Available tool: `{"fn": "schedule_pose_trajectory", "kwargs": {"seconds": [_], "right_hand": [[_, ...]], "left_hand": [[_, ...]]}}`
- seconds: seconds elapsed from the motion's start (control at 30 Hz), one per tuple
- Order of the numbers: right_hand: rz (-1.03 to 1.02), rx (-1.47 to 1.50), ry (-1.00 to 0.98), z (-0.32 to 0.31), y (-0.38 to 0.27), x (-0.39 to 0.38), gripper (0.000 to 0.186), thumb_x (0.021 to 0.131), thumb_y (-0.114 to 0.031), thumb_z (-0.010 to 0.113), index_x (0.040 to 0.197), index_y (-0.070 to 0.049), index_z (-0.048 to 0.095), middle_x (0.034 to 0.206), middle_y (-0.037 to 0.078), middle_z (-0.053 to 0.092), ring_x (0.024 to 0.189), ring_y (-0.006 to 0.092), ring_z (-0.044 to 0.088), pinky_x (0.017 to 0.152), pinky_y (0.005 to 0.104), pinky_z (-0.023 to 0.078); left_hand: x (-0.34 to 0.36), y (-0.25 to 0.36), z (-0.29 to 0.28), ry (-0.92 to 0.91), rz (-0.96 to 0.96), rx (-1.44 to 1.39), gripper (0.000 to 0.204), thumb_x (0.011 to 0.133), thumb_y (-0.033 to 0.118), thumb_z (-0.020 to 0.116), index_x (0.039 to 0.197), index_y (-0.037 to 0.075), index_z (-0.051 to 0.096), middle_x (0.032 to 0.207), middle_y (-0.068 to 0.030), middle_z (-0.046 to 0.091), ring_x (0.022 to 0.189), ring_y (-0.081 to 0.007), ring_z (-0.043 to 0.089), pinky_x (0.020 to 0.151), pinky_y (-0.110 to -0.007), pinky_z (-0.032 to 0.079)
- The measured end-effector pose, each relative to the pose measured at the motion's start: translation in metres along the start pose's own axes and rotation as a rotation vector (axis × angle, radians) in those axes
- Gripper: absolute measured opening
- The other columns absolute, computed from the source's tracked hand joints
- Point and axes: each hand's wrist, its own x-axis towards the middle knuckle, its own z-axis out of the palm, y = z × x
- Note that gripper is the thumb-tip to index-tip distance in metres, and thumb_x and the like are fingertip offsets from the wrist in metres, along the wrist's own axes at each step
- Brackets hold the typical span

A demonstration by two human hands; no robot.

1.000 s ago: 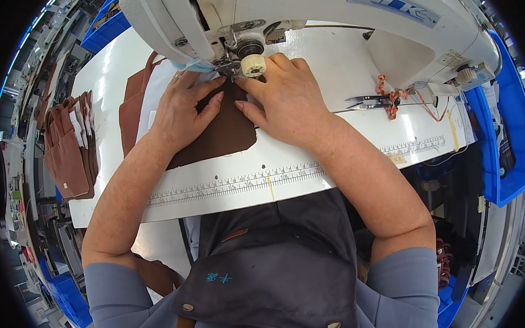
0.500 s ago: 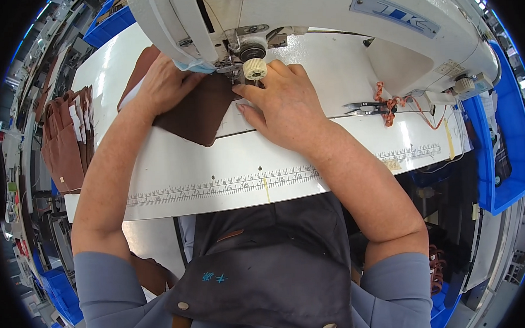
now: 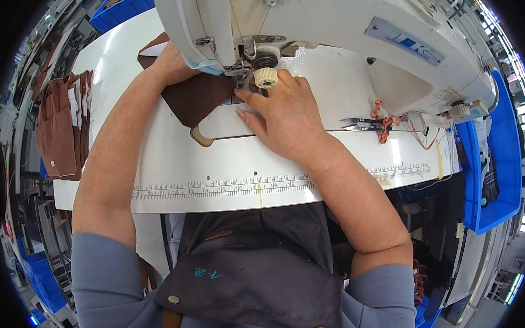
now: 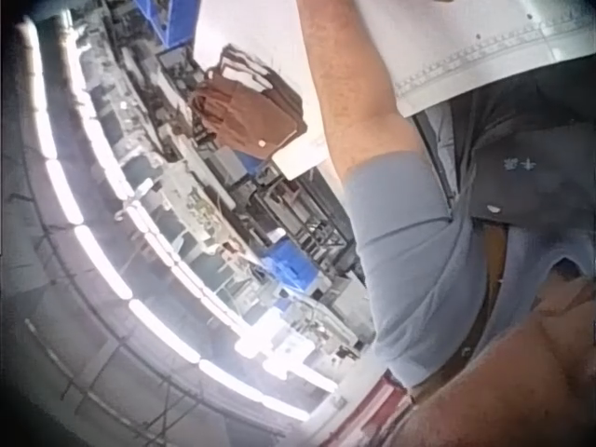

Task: Sewing and assembling brown leather bags using an industrial sewing machine.

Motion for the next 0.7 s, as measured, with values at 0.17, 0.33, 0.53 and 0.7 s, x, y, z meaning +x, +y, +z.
{"fn": "schedule_pose_trajectory", "kwargs": {"seconds": [0.17,0.33,0.53,0.7], "right_hand": [[-0.029,0.028,0.035,-0.001,0.0,-0.001,0.033,0.087,-0.031,0.075,0.115,-0.012,0.077,0.095,0.008,0.066,0.096,0.0261,0.056,0.084,0.0402,0.042],[-0.009,0.031,0.029,0.0,0.008,-0.002,0.033,0.087,-0.029,0.075,0.115,-0.011,0.076,0.099,0.009,0.067,0.097,0.0271,0.057,0.084,0.0416,0.043],[-0.021,0.081,0.043,-0.002,0.006,-0.002,0.03,0.087,-0.025,0.075,0.113,-0.009,0.076,0.104,0.009,0.067,0.099,0.0281,0.058,0.084,0.0427,0.045],[-0.019,0.145,0.068,-0.001,0.003,0.0,0.026,0.088,-0.021,0.073,0.111,-0.007,0.076,0.106,0.01,0.067,0.1,0.0302,0.061,0.087,0.0435,0.046]], "left_hand": [[0.006,-0.014,0.009,0.074,-0.008,0.033,0.071,0.088,0.077,0.054,0.143,0.032,0.06,0.164,-0.0051,0.036,0.153,-0.0241,0.028,0.124,-0.061,0.019],[-0.013,0.008,-0.005,0.05,-0.102,0.169,0.075,0.088,0.081,0.05,0.146,0.033,0.056,0.166,-0.0025,0.032,0.155,-0.0224,0.025,0.122,-0.065,0.018],[-0.067,0.039,-0.013,0.173,-0.363,0.144,0.079,0.089,0.081,0.048,0.151,0.03,0.051,0.164,-0.008,0.035,0.154,-0.0285,0.026,0.118,-0.072,0.019],[-0.132,0.065,-0.027,0.253,-0.447,0.173,0.07,0.092,0.07,0.057,0.147,0.026,0.056,0.157,-0.0138,0.044,0.147,-0.0371,0.037,0.114,-0.073,0.025]]}}
